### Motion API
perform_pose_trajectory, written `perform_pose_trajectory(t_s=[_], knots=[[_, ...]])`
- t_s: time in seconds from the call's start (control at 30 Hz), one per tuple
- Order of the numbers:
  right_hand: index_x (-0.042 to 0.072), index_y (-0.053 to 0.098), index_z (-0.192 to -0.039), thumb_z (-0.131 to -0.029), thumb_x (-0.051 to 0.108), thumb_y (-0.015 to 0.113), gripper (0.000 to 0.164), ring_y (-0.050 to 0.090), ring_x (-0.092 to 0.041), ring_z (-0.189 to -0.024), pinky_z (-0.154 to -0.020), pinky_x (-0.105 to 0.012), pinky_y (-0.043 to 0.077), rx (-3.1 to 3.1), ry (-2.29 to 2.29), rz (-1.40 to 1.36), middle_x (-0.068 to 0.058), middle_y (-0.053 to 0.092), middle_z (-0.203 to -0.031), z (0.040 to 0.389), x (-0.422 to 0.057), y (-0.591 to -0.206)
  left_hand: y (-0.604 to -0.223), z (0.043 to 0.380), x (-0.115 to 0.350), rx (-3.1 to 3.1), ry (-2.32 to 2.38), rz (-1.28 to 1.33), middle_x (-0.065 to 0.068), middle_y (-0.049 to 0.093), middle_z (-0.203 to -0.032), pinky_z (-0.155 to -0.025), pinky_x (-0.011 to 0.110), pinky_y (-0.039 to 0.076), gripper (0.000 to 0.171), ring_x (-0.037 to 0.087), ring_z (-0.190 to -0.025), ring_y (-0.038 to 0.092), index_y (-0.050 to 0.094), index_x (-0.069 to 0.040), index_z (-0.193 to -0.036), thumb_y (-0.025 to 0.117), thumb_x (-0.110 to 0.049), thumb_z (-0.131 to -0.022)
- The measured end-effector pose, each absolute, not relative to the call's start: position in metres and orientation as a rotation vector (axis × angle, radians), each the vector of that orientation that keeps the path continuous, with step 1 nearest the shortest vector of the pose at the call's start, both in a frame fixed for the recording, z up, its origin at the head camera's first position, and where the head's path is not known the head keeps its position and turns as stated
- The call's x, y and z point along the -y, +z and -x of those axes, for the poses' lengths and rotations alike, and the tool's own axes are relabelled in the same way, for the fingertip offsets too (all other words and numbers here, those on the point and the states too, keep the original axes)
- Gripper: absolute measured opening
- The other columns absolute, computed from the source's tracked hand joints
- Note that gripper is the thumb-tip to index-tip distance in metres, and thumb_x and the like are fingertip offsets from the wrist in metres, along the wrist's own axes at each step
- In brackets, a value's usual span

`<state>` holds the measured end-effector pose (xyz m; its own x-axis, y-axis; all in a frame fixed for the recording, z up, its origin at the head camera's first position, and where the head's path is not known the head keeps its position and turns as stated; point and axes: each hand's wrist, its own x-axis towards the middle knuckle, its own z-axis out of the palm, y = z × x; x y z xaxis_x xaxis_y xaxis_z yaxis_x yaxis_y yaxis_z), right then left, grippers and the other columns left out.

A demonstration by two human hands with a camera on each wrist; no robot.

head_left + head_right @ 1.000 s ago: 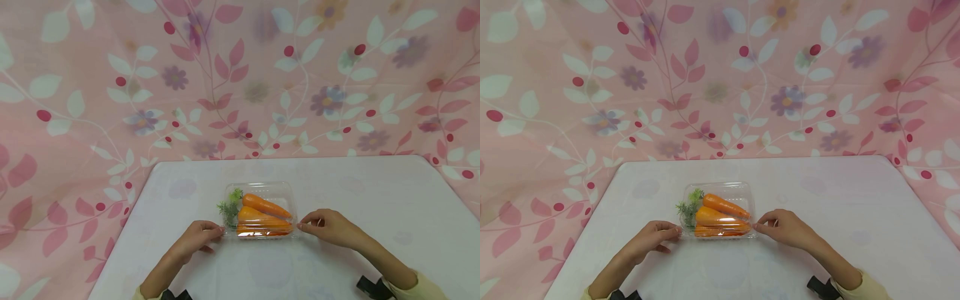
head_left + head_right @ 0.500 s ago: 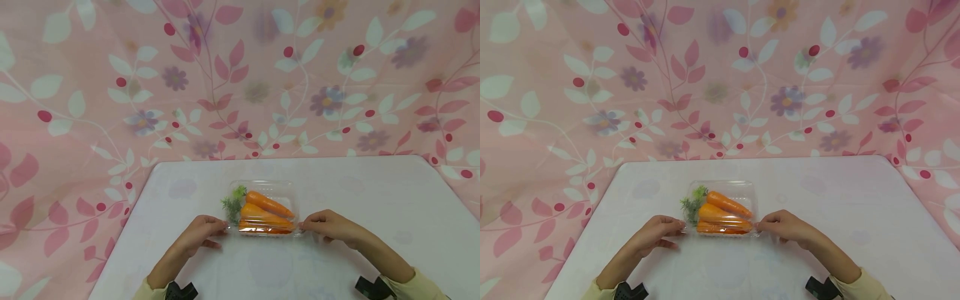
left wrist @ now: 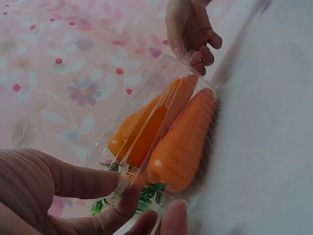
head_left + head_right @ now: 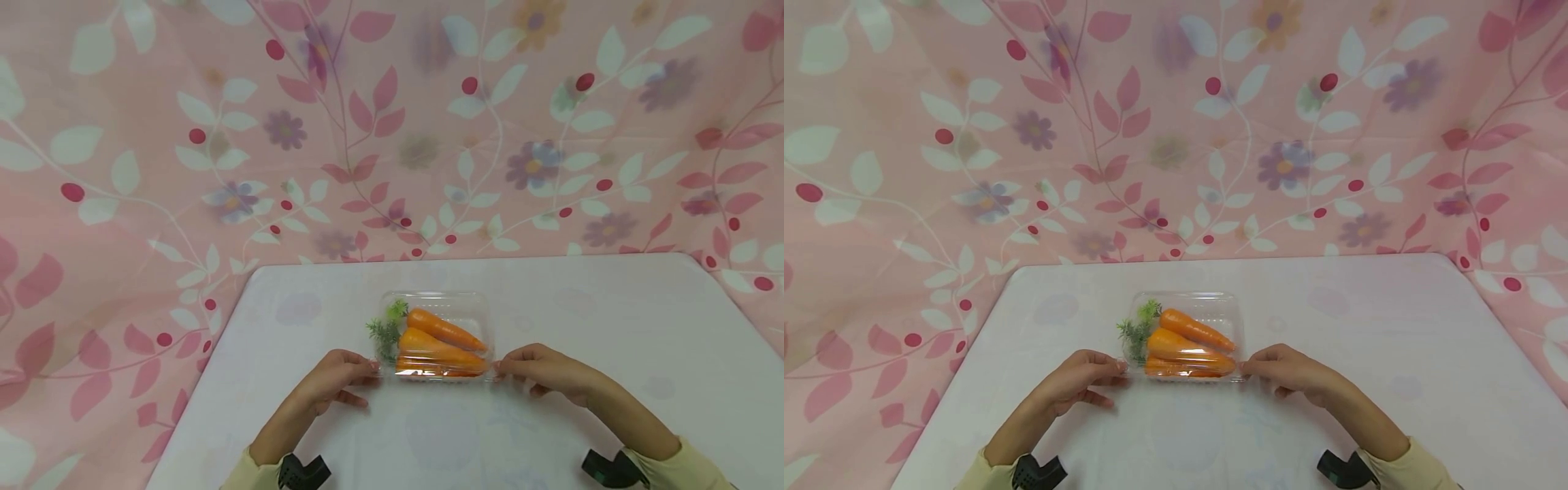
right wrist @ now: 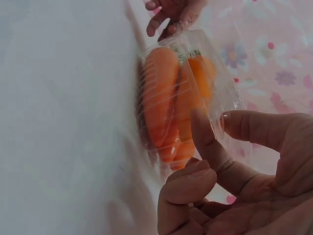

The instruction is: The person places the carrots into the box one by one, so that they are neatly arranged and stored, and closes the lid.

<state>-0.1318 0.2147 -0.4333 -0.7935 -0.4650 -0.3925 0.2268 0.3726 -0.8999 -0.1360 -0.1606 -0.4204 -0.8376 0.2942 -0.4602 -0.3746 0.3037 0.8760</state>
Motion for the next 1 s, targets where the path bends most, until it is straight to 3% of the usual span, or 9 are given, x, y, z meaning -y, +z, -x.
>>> perform_pose_trajectory(t_s=[0.33,0.5,0.67,0.83,1.0], knots=[[-0.007,0.069,-0.103,-0.100,0.025,0.059,0.034,0.043,-0.012,-0.065,-0.056,-0.021,0.041,-1.958,-1.508,0.237,-0.008,0.068,-0.099,0.131,-0.211,-0.436,-0.422,0.135,0.161,-1.951,1.659,0.063,0.016,0.070,-0.105,-0.066,0.033,0.059,0.033,0.029,-0.099,0.069,0.065,0.016,-0.110,0.064,-0.012,-0.094],[-0.008,0.063,-0.091,-0.099,0.022,0.060,0.031,0.046,-0.014,-0.070,-0.059,-0.023,0.042,-1.944,-1.545,0.241,-0.007,0.065,-0.094,0.130,-0.207,-0.436,-0.424,0.136,0.158,-1.920,1.684,0.081,0.016,0.071,-0.101,-0.068,0.032,0.058,0.023,0.030,-0.099,0.069,0.065,0.014,-0.105,0.061,-0.005,-0.093],[-0.007,0.050,-0.079,-0.097,0.016,0.063,0.031,0.047,-0.017,-0.075,-0.060,-0.025,0.040,-1.976,-1.588,0.294,-0.006,0.059,-0.087,0.129,-0.204,-0.437,-0.426,0.135,0.154,-1.917,1.720,0.095,0.012,0.070,-0.094,-0.072,0.036,0.058,0.009,0.032,-0.099,0.069,0.065,0.006,-0.087,0.058,0.002,-0.092],[-0.002,0.051,-0.077,-0.095,0.013,0.065,0.028,0.048,-0.016,-0.075,-0.061,-0.025,0.039,-1.986,-1.624,0.298,-0.006,0.057,-0.083,0.128,-0.204,-0.440,-0.427,0.134,0.153,-1.916,1.762,0.115,0.009,0.071,-0.089,-0.073,0.038,0.058,0.015,0.034,-0.099,0.069,0.060,-0.005,-0.078,0.061,0.004,-0.090],[0.002,0.052,-0.076,-0.095,0.016,0.065,0.027,0.050,-0.018,-0.081,-0.064,-0.026,0.042,-1.948,-1.632,0.266,-0.004,0.060,-0.087,0.129,-0.206,-0.442,-0.427,0.134,0.152,-1.925,1.769,0.123,0.007,0.071,-0.088,-0.072,0.038,0.058,0.020,0.031,-0.095,0.070,0.057,-0.008,-0.073,0.062,0.003,-0.089]])
